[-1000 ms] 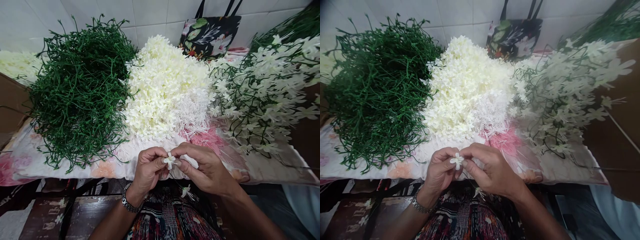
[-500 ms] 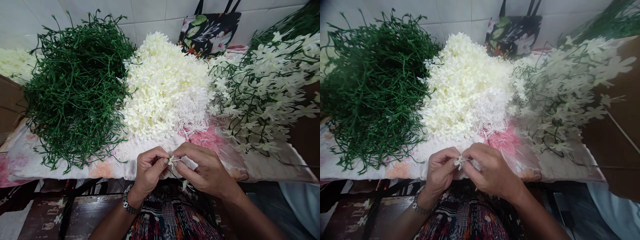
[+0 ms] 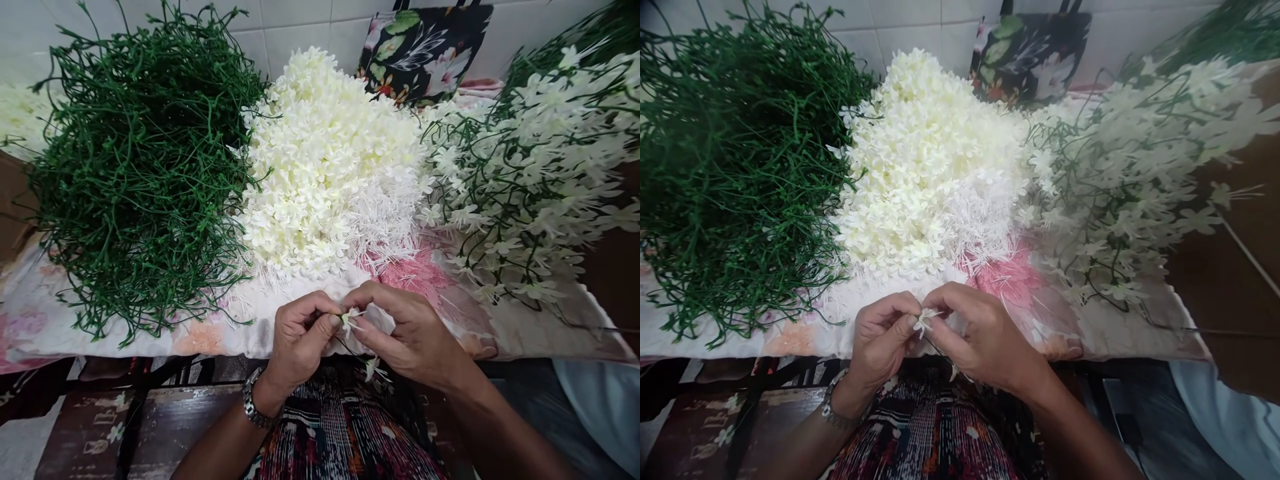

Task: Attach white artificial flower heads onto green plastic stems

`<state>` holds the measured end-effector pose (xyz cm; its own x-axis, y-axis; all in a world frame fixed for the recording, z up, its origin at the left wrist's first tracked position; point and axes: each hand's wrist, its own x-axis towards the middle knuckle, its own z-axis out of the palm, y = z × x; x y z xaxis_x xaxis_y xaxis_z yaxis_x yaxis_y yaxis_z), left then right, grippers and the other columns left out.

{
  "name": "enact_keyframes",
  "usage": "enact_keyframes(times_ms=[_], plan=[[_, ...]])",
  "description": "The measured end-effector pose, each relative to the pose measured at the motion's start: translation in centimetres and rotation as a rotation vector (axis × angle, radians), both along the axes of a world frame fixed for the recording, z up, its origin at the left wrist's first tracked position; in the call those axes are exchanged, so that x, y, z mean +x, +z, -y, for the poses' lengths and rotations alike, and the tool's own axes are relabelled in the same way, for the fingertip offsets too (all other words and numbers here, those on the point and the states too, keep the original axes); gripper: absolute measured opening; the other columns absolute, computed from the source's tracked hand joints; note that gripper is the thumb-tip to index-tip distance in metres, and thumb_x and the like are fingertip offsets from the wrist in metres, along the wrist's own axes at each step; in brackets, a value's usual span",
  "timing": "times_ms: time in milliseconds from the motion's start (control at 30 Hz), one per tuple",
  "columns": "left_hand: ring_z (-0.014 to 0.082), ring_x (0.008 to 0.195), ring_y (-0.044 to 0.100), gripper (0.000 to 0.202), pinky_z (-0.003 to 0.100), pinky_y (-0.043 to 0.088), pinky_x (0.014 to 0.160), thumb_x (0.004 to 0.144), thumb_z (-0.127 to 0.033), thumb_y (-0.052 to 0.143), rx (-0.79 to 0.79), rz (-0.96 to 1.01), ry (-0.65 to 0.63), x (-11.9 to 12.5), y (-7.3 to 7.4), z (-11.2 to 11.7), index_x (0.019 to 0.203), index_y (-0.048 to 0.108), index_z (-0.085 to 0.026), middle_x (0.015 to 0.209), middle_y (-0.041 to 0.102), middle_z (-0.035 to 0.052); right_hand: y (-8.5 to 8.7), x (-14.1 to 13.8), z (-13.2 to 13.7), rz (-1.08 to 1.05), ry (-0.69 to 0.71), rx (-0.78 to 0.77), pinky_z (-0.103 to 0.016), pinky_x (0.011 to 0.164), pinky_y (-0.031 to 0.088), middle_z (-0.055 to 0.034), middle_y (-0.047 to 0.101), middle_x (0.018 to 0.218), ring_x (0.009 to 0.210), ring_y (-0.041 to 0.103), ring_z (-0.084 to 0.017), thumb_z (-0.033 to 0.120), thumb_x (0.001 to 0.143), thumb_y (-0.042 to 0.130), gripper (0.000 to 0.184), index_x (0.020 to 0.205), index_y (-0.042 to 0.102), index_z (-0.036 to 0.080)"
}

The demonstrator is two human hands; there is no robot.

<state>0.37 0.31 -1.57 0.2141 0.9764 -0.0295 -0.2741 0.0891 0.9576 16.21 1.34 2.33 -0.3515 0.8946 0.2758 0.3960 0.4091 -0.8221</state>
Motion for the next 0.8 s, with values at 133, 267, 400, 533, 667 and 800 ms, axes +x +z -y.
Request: enact_keyframes(times_ms=[133, 267, 400, 533, 667, 800], plan=[[0.0066, 0.046, 0.037, 0.020, 0.019, 0.029, 0.041, 0.078, -0.034, 0.063, -0.063, 0.053, -0.012, 0.1, 0.1, 0.1, 0.070, 0.060, -0.016, 0.057, 0.047, -0.0033, 0.0, 0.3, -0.1, 0.011, 0.043, 0.109, -0.022, 0.063, 0.047, -0.0017, 0.063, 0.078, 0.070, 0.059, -0.010, 0.012, 0.081, 0.052, 0.012, 0.091, 0.056, 0.017], [0.0055, 0.044, 0.034, 0.019, 0.018, 0.027, 0.040, 0.077, -0.031, 0.064, -0.113, 0.086, -0.053, 0.1, 0.2, 0.2, 0.067, 0.059, -0.016, 0.054, 0.045, -0.0044, -0.2, 0.3, 0.0, 0.014, 0.084, 0.182, -0.025, 0.064, 0.047, -0.0034, 0.062, 0.080, 0.072, 0.058, -0.012, 0.010, 0.081, 0.052, 0.019, 0.098, 0.056, 0.016], [0.0055, 0.044, 0.035, 0.017, 0.018, 0.027, 0.040, 0.078, -0.028, 0.063, -0.117, 0.060, -0.067, 0.1, 0.3, 0.1, 0.067, 0.059, -0.016, 0.054, 0.044, -0.0046, -0.5, 0.3, 0.1, 0.002, 0.101, 0.204, -0.024, 0.061, 0.047, -0.0024, 0.061, 0.076, 0.069, 0.057, -0.011, 0.008, 0.081, 0.053, 0.017, 0.095, 0.058, 0.016], [0.0055, 0.046, 0.036, 0.015, 0.018, 0.029, 0.041, 0.079, -0.024, 0.060, -0.066, 0.032, -0.067, 0.0, 0.3, 0.0, 0.067, 0.059, -0.015, 0.055, 0.045, -0.0044, -0.6, 0.2, 0.3, 0.021, 0.086, 0.187, -0.023, 0.058, 0.046, -0.0022, 0.059, 0.070, 0.063, 0.056, -0.011, 0.010, 0.082, 0.052, 0.008, 0.085, 0.058, 0.015], [0.0053, 0.045, 0.035, 0.015, 0.018, 0.030, 0.042, 0.079, -0.023, 0.059, -0.037, 0.010, -0.052, 0.1, 0.5, 0.0, 0.066, 0.058, -0.015, 0.056, 0.046, -0.0045, -0.7, -0.2, 0.5, 0.037, 0.042, 0.211, -0.022, 0.056, 0.044, -0.0012, 0.057, 0.068, 0.061, 0.054, -0.010, 0.010, 0.083, 0.051, 0.007, 0.083, 0.055, 0.016], [0.0058, 0.043, 0.038, 0.015, 0.019, 0.032, 0.042, 0.079, -0.022, 0.057, -0.011, -0.028, -0.032, 0.2, 0.8, 0.0, 0.065, 0.058, -0.016, 0.055, 0.047, -0.0040, -1.3, -0.7, 0.7, 0.012, -0.035, 0.170, -0.021, 0.052, 0.041, 0.0007, 0.053, 0.067, 0.058, 0.050, -0.009, 0.012, 0.085, 0.048, 0.009, 0.080, 0.051, 0.018]])
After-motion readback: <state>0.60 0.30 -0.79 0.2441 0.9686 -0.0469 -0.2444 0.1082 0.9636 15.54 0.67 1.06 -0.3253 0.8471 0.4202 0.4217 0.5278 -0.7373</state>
